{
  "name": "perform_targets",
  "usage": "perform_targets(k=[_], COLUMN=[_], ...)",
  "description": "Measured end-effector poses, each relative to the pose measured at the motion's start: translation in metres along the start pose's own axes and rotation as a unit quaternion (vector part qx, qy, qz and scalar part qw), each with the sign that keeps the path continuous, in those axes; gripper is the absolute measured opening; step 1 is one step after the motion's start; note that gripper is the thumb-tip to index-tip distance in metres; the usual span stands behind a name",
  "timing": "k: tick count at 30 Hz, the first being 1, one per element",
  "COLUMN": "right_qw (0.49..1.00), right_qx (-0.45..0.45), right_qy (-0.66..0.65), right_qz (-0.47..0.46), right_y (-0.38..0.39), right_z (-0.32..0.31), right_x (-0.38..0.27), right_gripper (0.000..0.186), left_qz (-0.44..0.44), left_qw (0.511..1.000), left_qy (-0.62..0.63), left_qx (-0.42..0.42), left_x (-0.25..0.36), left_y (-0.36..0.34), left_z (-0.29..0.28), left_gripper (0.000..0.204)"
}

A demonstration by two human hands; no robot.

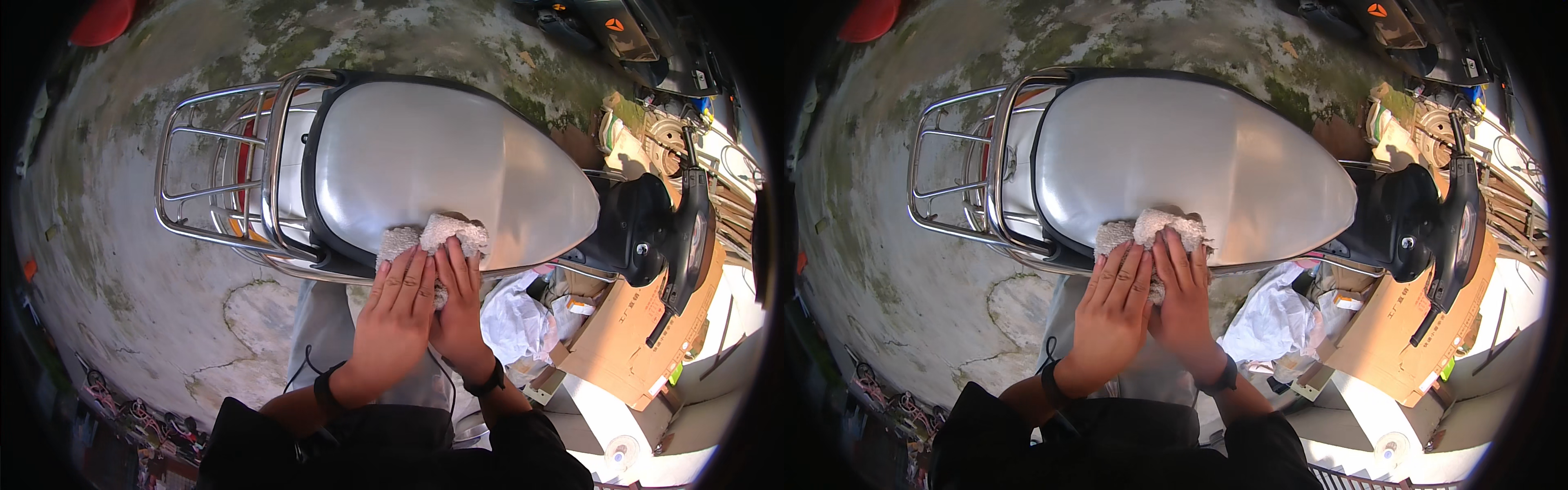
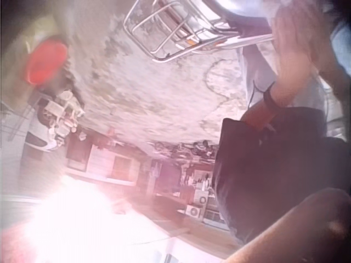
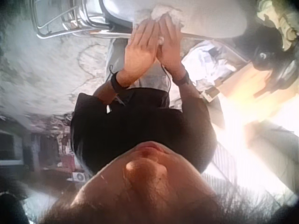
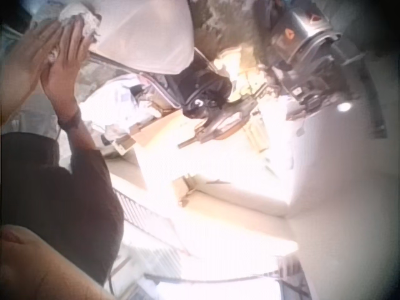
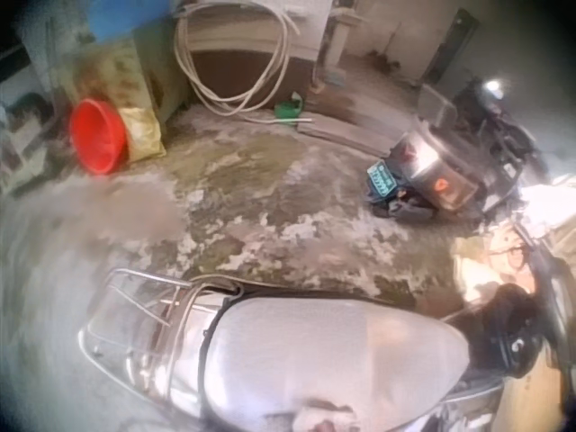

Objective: The person wipes down an air conditioning unit, a brown metal railing, a scooter seat, and a tiled wall using a cloth.

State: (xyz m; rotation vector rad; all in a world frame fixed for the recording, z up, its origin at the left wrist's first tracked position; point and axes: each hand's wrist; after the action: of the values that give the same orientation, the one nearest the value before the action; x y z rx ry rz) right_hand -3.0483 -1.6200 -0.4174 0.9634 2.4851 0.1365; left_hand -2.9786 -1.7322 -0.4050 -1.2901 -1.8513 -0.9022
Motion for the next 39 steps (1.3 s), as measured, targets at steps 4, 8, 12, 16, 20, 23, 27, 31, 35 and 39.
perform_targets(k=[4, 8, 12, 16, 20, 23, 27, 31, 35, 39], right_qw=[0.999, 0.997, 0.992, 0.992, 0.993, 0.997, 0.996, 0.997, 0.996, 0.997], right_qx=[-0.012, 0.017, 0.082, 0.105, 0.091, 0.067, 0.046, 0.02, 0.039, 0.051], right_qy=[0.021, -0.02, -0.002, 0.043, 0.061, 0.026, 0.072, 0.062, 0.058, 0.047], right_qz=[-0.035, -0.079, -0.096, -0.057, -0.033, 0.012, 0.041, 0.047, 0.052, 0.036], right_y=[-0.051, -0.081, -0.121, -0.161, -0.165, -0.119, -0.039, 0.022, 0.017, -0.01], right_z=[-0.003, 0.009, 0.03, 0.039, 0.043, 0.03, 0.028, 0.039, 0.037, 0.033], right_x=[-0.026, -0.012, 0.015, 0.064, 0.146, 0.177, 0.186, 0.164, 0.159, 0.17], right_gripper=[0.065, 0.058, 0.053, 0.046, 0.042, 0.05, 0.061, 0.068, 0.067, 0.061], left_qz=[-0.032, -0.033, -0.012, -0.01, -0.038, -0.003, 0.019, 0.043, 0.04, 0.02], left_qw=[0.997, 0.988, 0.986, 0.986, 0.974, 0.966, 0.962, 0.964, 0.964, 0.961], left_qy=[-0.075, -0.147, -0.153, -0.162, -0.221, -0.246, -0.235, -0.202, -0.202, -0.22], left_qx=[0.003, 0.031, 0.057, 0.046, -0.006, -0.083, -0.137, -0.169, -0.165, -0.165], left_x=[-0.018, -0.031, -0.053, -0.065, -0.051, -0.026, -0.007, 0.004, 0.003, -0.004], left_y=[-0.017, -0.044, -0.088, -0.148, -0.19, -0.184, -0.136, -0.077, -0.076, -0.104], left_z=[-0.033, -0.038, -0.028, -0.005, 0.043, 0.09, 0.137, 0.137, 0.139, 0.143], left_gripper=[0.047, 0.042, 0.039, 0.041, 0.051, 0.056, 0.062, 0.063, 0.062, 0.06])
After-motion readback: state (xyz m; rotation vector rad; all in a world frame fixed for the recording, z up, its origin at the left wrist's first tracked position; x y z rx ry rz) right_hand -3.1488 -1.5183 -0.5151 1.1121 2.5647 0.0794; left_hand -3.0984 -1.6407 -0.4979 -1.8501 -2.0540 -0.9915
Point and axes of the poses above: each hand's wrist, its own y-axis away from the middle knuckle, its own z-axis out of the palm, x = y × z, and after that the axes turned 14 degrees about y, right-handed
